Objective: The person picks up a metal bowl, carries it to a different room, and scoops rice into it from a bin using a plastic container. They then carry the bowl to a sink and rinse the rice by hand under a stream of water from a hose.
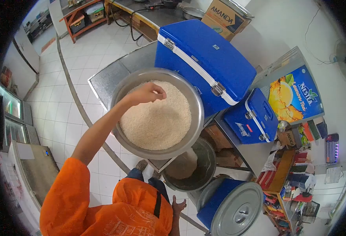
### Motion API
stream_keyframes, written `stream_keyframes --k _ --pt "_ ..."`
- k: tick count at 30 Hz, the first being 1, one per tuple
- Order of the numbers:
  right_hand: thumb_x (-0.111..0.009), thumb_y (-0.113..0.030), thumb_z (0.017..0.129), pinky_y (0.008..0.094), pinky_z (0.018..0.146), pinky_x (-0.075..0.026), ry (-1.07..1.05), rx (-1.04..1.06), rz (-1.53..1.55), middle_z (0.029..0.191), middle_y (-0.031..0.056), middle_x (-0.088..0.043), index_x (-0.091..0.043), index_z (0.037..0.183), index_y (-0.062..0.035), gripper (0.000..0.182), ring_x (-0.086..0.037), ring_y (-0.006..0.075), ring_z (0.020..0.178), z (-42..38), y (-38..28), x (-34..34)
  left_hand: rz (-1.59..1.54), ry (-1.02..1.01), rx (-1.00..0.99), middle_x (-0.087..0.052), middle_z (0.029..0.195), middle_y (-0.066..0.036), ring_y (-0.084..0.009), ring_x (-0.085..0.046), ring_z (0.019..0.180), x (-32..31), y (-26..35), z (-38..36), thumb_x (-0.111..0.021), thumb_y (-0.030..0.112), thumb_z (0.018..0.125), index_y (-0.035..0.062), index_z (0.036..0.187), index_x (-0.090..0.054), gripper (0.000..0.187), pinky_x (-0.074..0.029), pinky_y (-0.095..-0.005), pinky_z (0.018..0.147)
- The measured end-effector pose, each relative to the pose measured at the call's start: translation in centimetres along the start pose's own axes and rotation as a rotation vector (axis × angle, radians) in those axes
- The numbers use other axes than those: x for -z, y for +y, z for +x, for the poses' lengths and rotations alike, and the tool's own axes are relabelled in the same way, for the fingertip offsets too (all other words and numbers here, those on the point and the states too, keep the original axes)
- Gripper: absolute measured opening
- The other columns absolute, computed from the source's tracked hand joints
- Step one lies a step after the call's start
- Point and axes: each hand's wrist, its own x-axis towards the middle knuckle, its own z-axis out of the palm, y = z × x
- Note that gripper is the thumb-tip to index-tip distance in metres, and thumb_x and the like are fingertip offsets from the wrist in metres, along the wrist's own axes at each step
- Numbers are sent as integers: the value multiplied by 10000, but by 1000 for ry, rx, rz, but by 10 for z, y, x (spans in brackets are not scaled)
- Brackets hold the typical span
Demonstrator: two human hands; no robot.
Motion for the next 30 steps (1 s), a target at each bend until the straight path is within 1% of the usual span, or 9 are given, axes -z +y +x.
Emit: stream_keyframes --k 2,5,8,14,20,22,24,26,30 --pt "-765 -692 668 584 1049 -384 5 6 -6 1460 372 -241 -294 1486 -9 1165 -335 534 1330 3 1 -2 -221 -7 264 -649 797 8 -86 -537 671 8 25 -21 -688 228 900 85 872 -714 148 -394 -233 542" --pt "-760 -684 681 556 1050 -392 5 47 -27 1435 371 -294 -343 1453 28 1129 -369 524 1302 24 19 -14 -517 2 291 -635 888 -3 -69 -523 668 13 26 -44 -691 237 911 71 998 -698 187 -341 -203 519" --pt "-754 -677 694 541 1057 -386 -37 90 -37 1413 370 -338 -389 1415 60 1094 -396 514 1281 32 20 -16 -659 15 283 -623 877 21 -50 -502 664 17 32 -65 -668 232 933 110 988 -681 134 -308 -171 504" --pt "-714 -634 770 519 1066 -369 -147 257 -30 1377 357 -425 -498 1323 87 933 -411 487 1284 55 7 -21 -642 245 176 -625 878 26 -51 -503 673 4 47 -118 -648 254 941 93 1008 -674 176 -384 -190 561" --pt "-637 -663 822 535 1050 -382 -335 273 -169 1392 274 -464 -489 1354 25 882 -439 438 1283 68 -16 -21 -760 289 90 -623 835 13 -80 -559 722 -105 59 -197 -610 223 978 70 1042 -667 175 -471 -249 648" --pt "-636 -665 822 536 1047 -383 -340 268 -155 1393 270 -465 -487 1356 21 882 -440 435 1283 70 -20 -13 -522 532 9 -668 866 -11 -96 -607 769 -121 66 -240 -634 190 960 29 1051 -668 188 -502 -277 695" --pt "-634 -667 822 536 1045 -384 -343 252 -138 1393 267 -466 -486 1357 18 882 -441 432 1283 68 -24 -8 -280 640 147 -711 931 -57 -115 -642 809 -115 51 -284 -651 165 943 9 1057 -678 195 -518 -299 710" --pt "-632 -669 822 537 1043 -386 -350 236 -117 1393 263 -467 -485 1359 14 881 -442 429 1283 65 -25 -6 -177 838 262 -710 816 -102 -159 -655 692 -112 8 -327 -677 138 906 34 938 -717 116 -514 -294 652" --pt "-628 -674 822 539 1039 -388 -343 185 -66 1394 256 -469 -482 1362 7 881 -444 423 1283 57 -19 1 122 690 537 -703 702 -118 -219 -652 587 -57 -15 -400 -733 139 838 23 843 -750 117 -517 -319 603"
